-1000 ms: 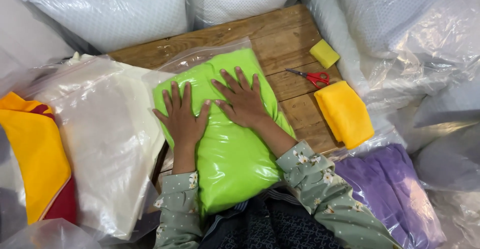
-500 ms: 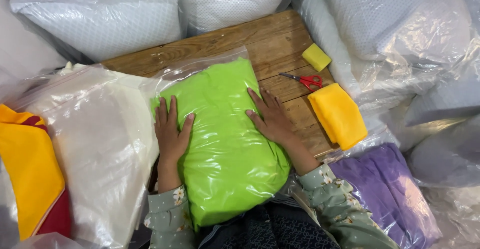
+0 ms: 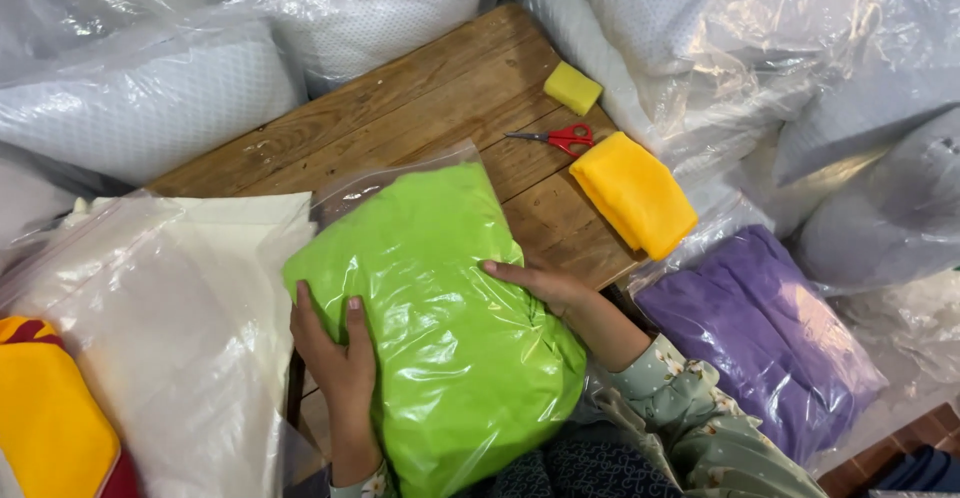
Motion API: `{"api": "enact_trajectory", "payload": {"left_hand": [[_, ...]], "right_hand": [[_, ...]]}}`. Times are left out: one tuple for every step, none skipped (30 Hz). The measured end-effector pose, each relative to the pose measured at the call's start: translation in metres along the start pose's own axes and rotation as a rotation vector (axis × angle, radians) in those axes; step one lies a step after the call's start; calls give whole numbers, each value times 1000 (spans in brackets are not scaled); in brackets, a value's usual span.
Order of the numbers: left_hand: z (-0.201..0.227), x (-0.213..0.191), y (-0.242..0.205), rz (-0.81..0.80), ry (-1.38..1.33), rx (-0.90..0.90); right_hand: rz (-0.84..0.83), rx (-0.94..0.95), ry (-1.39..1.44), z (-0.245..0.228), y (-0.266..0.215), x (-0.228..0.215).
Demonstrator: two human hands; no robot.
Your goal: Stuffing a green pillowcase with fiberfill, smoothing it out, and then placing it into a plastic bag for packaging.
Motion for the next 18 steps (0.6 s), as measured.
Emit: {"api": "enact_trajectory", "payload": {"left_hand": [[1, 1, 0, 26, -20, 96], [3, 1, 0, 49, -39, 194], [16, 1, -5, 34, -31, 200], [25, 0, -10, 23, -68, 151], [34, 1, -14, 13, -104, 101], [35, 2, -17, -12, -90, 102], [39, 3, -20, -7, -54, 167], [44, 6, -24, 0, -24, 232], [43, 8, -24, -23, -16, 232], [51, 10, -31, -33, 30, 448], [58, 11, -39, -45, 73, 664], [68, 13, -47, -68, 73, 653], [79, 15, -54, -117, 36, 653], [91, 17, -61, -160, -1, 658], [97, 24, -67, -177, -2, 651], [106, 31, -73, -248, -41, 706], [115, 37, -80, -319, -82, 759], [115, 47, -79, -331, -78, 760]], "right_hand": [[-57, -155, 84, 3, 4, -1], [-113, -312, 170, 6, 8, -3], [-104, -315, 185, 6, 1, -5], [-179, -443, 243, 2, -8, -3], [-252, -572, 299, -1, -18, -2], [-237, -572, 325, 1, -27, -2], [-188, -710, 277, -4, -40, -4], [-135, -844, 221, -8, -54, -8], [-118, -840, 239, -3, -59, -12], [-118, -881, 240, 1, -67, -14], [-118, -923, 241, 5, -73, -16], [-105, -906, 257, 14, -80, -21], [-113, -998, 341, 19, -91, -27], [-121, -1095, 421, 22, -101, -34], [-108, -1085, 431, 36, -106, -51], [19, -1267, 221, 44, -119, -67], [154, -1432, 1, 53, -134, -80], [164, -1430, 8, 68, -150, -102]]}}
Point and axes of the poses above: each hand's wrist, its own y-axis towards the middle knuckle, its own x-axis out of the palm, z = x × y, the point moved 5 cm from there along y, towards the middle knuckle, and after that the axes turned 11 degrees about -z, right-handed, at the moved point
